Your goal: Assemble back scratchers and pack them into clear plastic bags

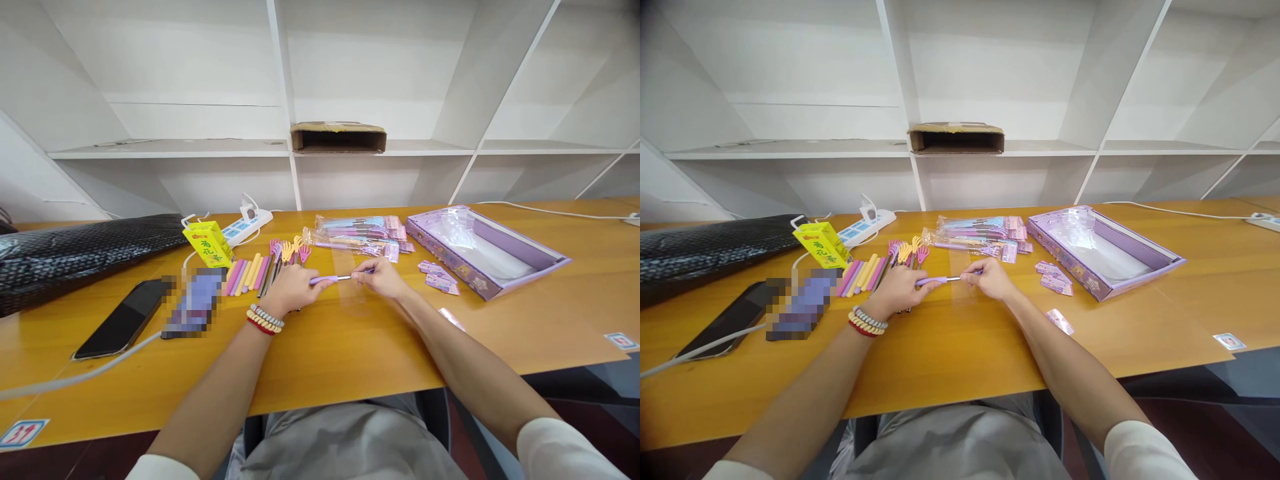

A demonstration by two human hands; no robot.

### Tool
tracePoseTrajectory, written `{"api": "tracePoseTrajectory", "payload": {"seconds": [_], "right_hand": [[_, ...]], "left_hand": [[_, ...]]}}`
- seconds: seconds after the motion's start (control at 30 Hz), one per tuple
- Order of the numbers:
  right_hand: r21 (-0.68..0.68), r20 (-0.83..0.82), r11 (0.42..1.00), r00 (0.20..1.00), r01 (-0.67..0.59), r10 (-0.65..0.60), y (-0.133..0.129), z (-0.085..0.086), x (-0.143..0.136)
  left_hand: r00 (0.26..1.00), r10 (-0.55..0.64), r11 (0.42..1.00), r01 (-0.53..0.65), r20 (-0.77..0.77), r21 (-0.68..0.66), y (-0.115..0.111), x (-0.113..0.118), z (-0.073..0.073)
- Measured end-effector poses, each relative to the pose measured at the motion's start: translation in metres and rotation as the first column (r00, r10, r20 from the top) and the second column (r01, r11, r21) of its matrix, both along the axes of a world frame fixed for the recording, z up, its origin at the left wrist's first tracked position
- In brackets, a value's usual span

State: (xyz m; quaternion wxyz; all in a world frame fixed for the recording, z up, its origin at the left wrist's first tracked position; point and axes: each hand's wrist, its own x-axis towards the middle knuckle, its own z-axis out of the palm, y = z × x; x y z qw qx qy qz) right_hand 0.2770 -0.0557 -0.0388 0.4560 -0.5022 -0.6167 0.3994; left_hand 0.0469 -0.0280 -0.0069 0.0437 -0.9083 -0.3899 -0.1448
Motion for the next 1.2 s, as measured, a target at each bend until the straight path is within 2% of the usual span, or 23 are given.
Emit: {"api": "tracePoseTrajectory", "payload": {"seconds": [0.1, 0.17, 0.23, 0.3, 0.4, 0.5, 0.57, 0.67, 0.73, 0.83, 0.9, 0.97, 1.07, 1.2], "right_hand": [[-0.027, -0.044, 1.000, 0.999, -0.014, 0.013, -0.003, 0.007, 0.006], [-0.040, -0.099, 0.997, 0.993, -0.062, 0.058, -0.005, 0.014, 0.014], [-0.037, -0.220, 0.992, 0.970, -0.120, 0.109, -0.006, 0.020, 0.022], [-0.013, -0.395, 0.989, 0.909, -0.148, 0.131, -0.004, 0.021, 0.029], [0.033, -0.559, 0.989, 0.818, -0.143, 0.137, 0.000, 0.014, 0.030], [0.014, -0.467, 0.977, 0.863, -0.212, 0.194, 0.002, 0.001, 0.019], [-0.023, -0.380, 0.961, 0.892, -0.274, 0.246, 0.001, -0.006, 0.009], [-0.016, -0.365, 0.957, 0.893, -0.289, 0.264, 0.000, -0.010, -0.001], [-0.008, -0.396, 0.974, 0.895, -0.228, 0.207, 0.001, -0.009, -0.002], [-0.064, -0.479, 0.998, 0.878, -0.020, -0.013, 0.005, -0.005, 0.004], [-0.126, -0.514, 0.986, 0.843, 0.110, -0.159, 0.009, -0.003, 0.010], [-0.164, -0.509, 0.971, 0.829, 0.172, -0.233, 0.013, -0.004, 0.015], [-0.198, -0.406, 0.956, 0.870, 0.215, -0.280, 0.017, -0.006, 0.020], [-0.208, -0.098, 0.943, 0.954, 0.260, -0.284, 0.014, -0.006, 0.021]], "left_hand": [[1.000, 0.008, 0.998, -0.009, 0.020, 0.068, -0.008, 0.006, 0.001], [0.998, 0.007, 0.998, -0.011, 0.066, 0.059, -0.011, 0.010, 0.000], [0.989, 0.005, 1.000, -0.006, 0.146, 0.006, -0.012, 0.014, -0.002], [0.963, 0.026, 0.997, -0.005, 0.269, -0.079, -0.010, 0.017, -0.003], [0.890, 0.082, 0.976, 0.019, 0.449, -0.215, -0.008, 0.021, -0.006], [0.851, 0.083, 0.940, 0.105, 0.518, -0.325, -0.011, 0.026, -0.010], [0.853, 0.036, 0.909, 0.189, 0.521, -0.371, -0.015, 0.030, -0.012], [0.871, -0.047, 0.882, 0.266, 0.489, -0.389, -0.019, 0.035, -0.015], [0.885, -0.082, 0.889, 0.273, 0.459, -0.367, -0.020, 0.034, -0.016], [0.906, -0.143, 0.924, 0.266, 0.398, -0.274, -0.019, 0.030, -0.017], [0.924, -0.196, 0.938, 0.274, 0.327, -0.213, -0.018, 0.028, -0.018], [0.933, -0.263, 0.930, 0.313, 0.246, -0.195, -0.019, 0.026, -0.019], [0.924, -0.339, 0.901, 0.373, 0.174, -0.221, -0.019, 0.027, -0.021], [0.927, -0.348, 0.892, 0.374, 0.141, -0.253, -0.017, 0.028, -0.024]]}}
